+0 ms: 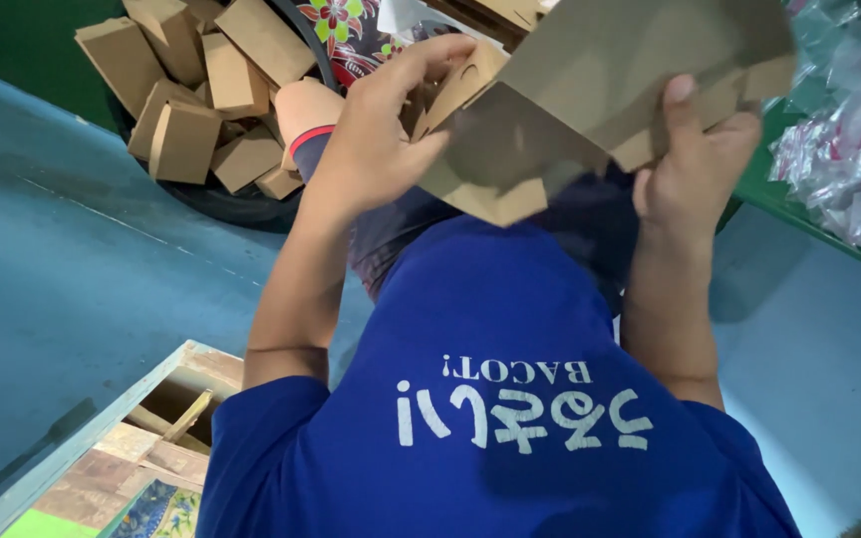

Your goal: Assembling small cardboard boxes by folding flat templates

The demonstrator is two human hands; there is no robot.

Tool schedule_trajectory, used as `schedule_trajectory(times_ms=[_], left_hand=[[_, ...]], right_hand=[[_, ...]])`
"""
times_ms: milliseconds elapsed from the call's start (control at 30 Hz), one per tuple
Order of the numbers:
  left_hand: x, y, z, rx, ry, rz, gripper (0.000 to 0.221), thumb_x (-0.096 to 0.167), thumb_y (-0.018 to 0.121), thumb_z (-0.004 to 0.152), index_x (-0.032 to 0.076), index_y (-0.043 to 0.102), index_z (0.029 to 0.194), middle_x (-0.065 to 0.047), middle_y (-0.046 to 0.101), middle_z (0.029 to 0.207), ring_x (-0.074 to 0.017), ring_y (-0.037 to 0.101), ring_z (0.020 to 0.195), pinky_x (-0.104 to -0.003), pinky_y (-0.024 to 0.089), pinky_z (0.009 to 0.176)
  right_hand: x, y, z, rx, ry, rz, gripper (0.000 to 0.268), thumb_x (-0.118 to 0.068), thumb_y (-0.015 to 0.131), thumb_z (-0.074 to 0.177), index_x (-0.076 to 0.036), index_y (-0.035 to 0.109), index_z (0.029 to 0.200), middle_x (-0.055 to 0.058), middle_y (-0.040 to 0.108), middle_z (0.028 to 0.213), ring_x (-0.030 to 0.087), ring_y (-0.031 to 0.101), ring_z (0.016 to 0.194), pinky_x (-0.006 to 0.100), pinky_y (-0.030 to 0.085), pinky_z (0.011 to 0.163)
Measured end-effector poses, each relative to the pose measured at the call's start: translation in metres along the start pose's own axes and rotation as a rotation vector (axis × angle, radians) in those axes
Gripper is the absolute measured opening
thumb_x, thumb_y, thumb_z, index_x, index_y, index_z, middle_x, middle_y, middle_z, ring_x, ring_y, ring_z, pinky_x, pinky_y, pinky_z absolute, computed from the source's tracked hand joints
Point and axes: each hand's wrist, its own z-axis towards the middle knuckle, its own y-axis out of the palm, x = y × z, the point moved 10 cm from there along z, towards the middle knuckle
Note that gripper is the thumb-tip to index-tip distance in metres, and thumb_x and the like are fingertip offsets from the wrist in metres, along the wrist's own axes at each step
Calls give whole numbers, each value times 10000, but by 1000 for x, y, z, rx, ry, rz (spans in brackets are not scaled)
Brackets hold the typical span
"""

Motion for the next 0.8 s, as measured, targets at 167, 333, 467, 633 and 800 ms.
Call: schedule_trajectory(times_ms=[167,333,467,633,800], left_hand=[[19,-4,-10,169,166,372,619,-1,718,804,111,554,1390,-108,663,1309,-319,648,1170,-401,547,905],[49,8,-12,165,350,539,437,-58,801,878,65,604,1249,-151,613,1194,-341,644,1070,-423,558,738],[54,25,-10,21,403,541,213,151,794,1064,92,592,1099,-156,547,1211,-301,578,878,-384,464,614],[23,30,-7,-1,299,369,115,146,670,1072,42,711,1097,-137,632,1080,-321,615,948,-412,498,745],[-2,30,-2,-89,72,145,200,171,559,1090,73,731,1119,-88,586,1060,-266,583,1008,-382,465,853]], right_hand=[[-49,-15,-32,184,-427,-456,1149,-118,958,791,-421,268,1658,-67,345,1747,269,392,1694,539,355,1504],[-92,50,-43,-217,-690,-931,836,-518,1038,840,-64,562,1356,115,480,1500,312,404,1493,512,191,1333],[-78,106,-47,-513,-611,-1177,129,-152,880,1101,-55,803,1065,114,781,1124,325,749,1042,503,262,1217],[-56,106,-46,-491,-605,-1163,189,-68,658,1100,-109,795,976,35,794,990,217,730,840,422,451,1040],[-54,117,-53,-518,-761,-1140,256,-19,661,1096,-102,782,887,26,790,928,193,750,826,399,521,986]])
